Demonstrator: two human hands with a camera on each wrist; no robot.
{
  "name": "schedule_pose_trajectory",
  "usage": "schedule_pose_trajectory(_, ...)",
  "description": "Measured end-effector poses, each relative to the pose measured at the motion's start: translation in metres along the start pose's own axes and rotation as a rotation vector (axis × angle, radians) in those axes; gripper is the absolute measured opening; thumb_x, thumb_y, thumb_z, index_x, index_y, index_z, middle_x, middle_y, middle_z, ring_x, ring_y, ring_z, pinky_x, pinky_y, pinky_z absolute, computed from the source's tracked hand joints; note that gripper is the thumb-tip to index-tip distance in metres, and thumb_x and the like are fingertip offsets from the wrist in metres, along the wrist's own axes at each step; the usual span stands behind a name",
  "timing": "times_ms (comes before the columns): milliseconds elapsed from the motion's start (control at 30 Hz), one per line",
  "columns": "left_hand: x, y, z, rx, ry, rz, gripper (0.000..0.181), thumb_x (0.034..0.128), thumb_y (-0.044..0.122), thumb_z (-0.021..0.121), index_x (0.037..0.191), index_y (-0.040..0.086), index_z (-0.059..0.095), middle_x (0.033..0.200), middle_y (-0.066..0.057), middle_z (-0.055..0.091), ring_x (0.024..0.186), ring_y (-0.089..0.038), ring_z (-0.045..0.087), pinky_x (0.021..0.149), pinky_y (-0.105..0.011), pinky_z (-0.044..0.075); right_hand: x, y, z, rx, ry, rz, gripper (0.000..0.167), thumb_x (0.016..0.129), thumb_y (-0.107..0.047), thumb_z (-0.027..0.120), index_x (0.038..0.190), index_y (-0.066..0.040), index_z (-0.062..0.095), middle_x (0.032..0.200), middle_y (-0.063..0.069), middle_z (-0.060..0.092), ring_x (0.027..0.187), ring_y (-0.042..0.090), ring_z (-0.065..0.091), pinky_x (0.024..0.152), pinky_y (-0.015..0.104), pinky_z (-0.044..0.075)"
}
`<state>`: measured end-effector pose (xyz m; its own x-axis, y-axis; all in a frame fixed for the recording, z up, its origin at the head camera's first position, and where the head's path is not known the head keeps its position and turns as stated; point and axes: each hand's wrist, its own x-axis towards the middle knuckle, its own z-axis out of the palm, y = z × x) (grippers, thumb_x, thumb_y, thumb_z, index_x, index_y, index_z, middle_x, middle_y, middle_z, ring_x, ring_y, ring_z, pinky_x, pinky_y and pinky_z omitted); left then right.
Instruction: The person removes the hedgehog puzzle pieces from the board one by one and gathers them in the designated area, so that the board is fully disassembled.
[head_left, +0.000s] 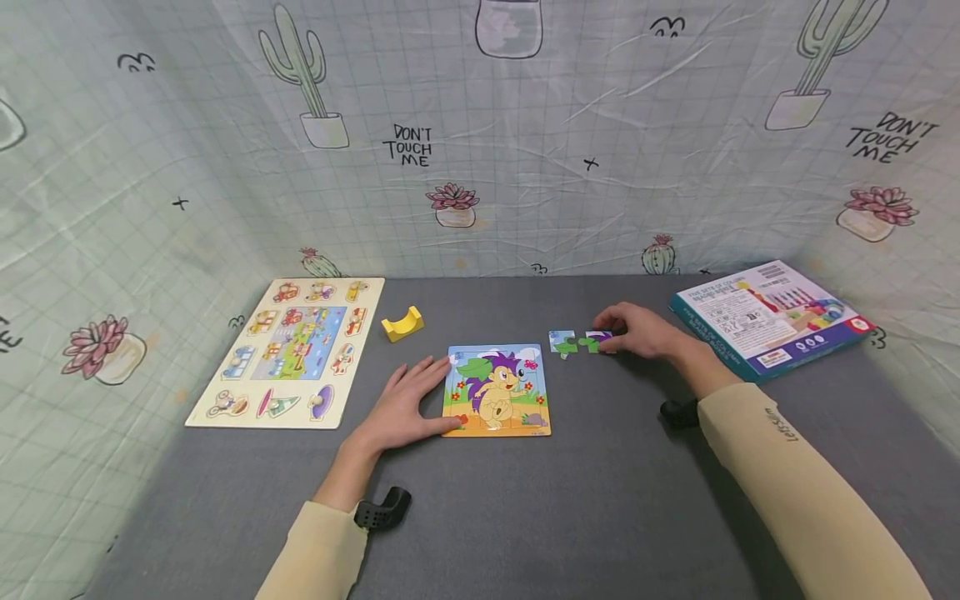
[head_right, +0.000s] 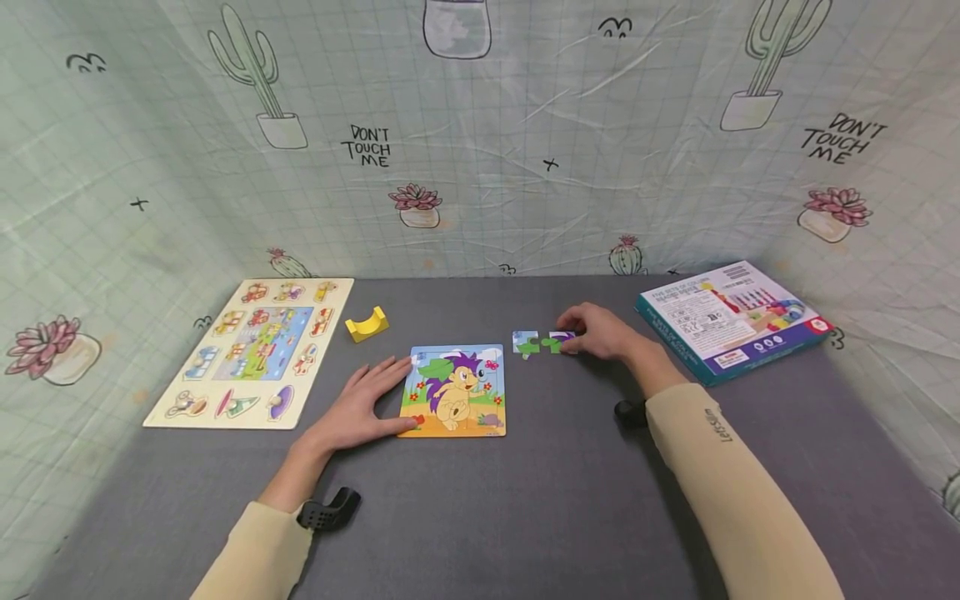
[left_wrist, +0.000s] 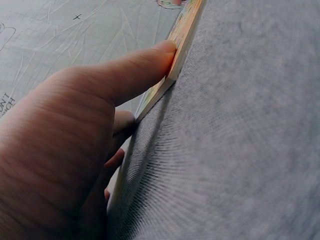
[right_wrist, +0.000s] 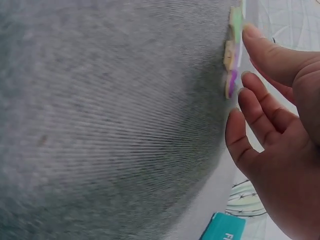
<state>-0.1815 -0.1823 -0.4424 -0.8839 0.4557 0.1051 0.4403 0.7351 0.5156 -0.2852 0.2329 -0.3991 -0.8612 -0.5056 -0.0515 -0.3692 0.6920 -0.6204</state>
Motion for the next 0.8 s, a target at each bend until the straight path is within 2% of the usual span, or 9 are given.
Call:
schedule_pose_trajectory(133,0.0,0.0,0.0,-0.001,-0.004,-0.001,0.093,0.0825,0.053,0.076,0.155,0.007,0.041,0.16,-0.007,0.038,0.15,-0.032,0.024,0.119,-0.057,0.008,0.004,-0.007,-0.002,0.022,-0.001,0.048,0.041,0.096,-0.013,0.071,0.129,0.008,0.06,0.128,0.025,0.058,0.117,0.04,0.054,0.1,0.058,0.042)
schedule_pose_trajectory(267,0.0,0.0,0.0,-0.005,-0.006,-0.003,0.092,0.0826,0.052,0.076,0.155,0.007,0.041,0.16,-0.007,0.038,0.15,-0.032,0.024,0.119,-0.057,0.008,0.006,-0.019,-0.003,0.03,0.026,0.063,0.044,0.096,-0.016,0.071,0.132,0.007,0.059,0.131,0.024,0.057,0.119,0.038,0.052,0.103,0.056,0.04)
schedule_pose_trajectory(533,0.0,0.002,-0.001,-0.002,-0.004,-0.008,0.092,0.0825,0.052,0.076,0.155,0.007,0.042,0.16,-0.007,0.038,0.15,-0.033,0.024,0.119,-0.058,0.009,0.011,-0.041,0.002,0.081,0.058,-0.013,0.049,0.094,-0.015,0.074,0.134,0.008,0.057,0.133,0.025,0.057,0.119,0.038,0.053,0.102,0.055,0.042)
schedule_pose_trajectory(800,0.0,0.001,-0.001,-0.005,-0.003,-0.005,0.092,0.0826,0.053,0.076,0.155,0.008,0.042,0.16,-0.007,0.038,0.15,-0.032,0.024,0.119,-0.057,0.008,0.018,-0.058,0.017,0.117,0.021,-0.048,0.051,0.094,-0.015,0.074,0.136,0.007,0.055,0.134,0.024,0.056,0.119,0.038,0.052,0.1,0.053,0.046)
